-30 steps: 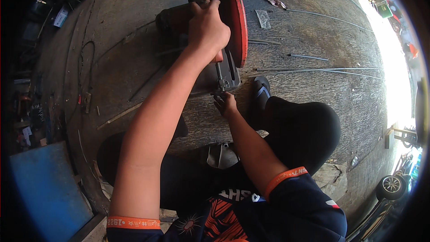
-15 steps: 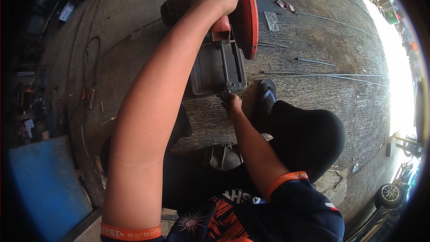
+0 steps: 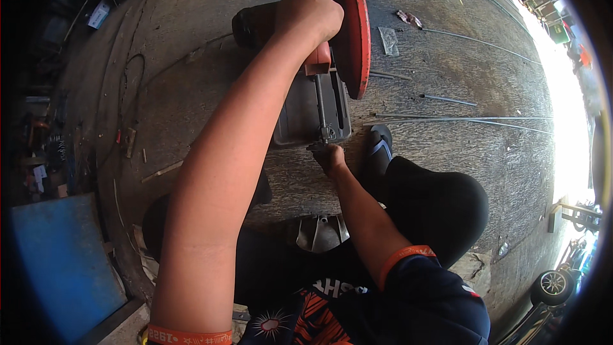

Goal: Cutting and smoothing the ends of metal rods using a chop saw.

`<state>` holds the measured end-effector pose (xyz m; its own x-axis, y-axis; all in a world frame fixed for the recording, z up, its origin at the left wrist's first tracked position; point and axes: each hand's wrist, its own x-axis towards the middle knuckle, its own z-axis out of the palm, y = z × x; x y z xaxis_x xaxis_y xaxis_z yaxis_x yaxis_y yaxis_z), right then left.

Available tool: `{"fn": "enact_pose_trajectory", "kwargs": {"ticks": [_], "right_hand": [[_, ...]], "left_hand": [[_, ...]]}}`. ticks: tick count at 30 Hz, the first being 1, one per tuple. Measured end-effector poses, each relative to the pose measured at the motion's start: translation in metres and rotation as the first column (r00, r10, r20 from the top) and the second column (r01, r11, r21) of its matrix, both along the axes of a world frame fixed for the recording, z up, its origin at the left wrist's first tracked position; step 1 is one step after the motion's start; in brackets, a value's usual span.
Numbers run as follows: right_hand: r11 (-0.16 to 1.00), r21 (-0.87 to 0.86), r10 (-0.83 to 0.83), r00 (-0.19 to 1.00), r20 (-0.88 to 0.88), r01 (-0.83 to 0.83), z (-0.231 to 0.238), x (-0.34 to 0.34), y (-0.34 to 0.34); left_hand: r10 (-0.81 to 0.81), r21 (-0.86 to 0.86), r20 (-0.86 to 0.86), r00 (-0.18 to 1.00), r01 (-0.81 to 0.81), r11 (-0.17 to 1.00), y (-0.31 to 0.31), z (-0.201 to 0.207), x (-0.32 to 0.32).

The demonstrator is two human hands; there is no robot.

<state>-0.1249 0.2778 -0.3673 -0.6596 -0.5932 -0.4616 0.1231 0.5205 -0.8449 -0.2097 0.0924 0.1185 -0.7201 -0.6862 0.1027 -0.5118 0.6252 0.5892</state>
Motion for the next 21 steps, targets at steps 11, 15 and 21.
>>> {"fn": "enact_pose_trajectory", "kwargs": {"ticks": [11,15,21], "right_hand": [[0.968,-0.155,-0.064,0.795,0.603,0.196,0.051,-0.001,0.008],[0.976,-0.191,-0.048,0.958,0.282,0.106,0.042,0.002,-0.009],[0.918,0.289,0.349,0.898,-0.268,-0.271,0.064,-0.002,0.007]], "left_hand": [[0.205,0.523,-0.275,0.939,-0.032,0.851,0.021,-0.017,0.029],[0.162,0.426,-0.277,0.947,-0.029,0.904,0.015,-0.021,0.026],[0.157,0.407,-0.295,0.943,-0.025,0.913,0.017,-0.022,0.026]]}}
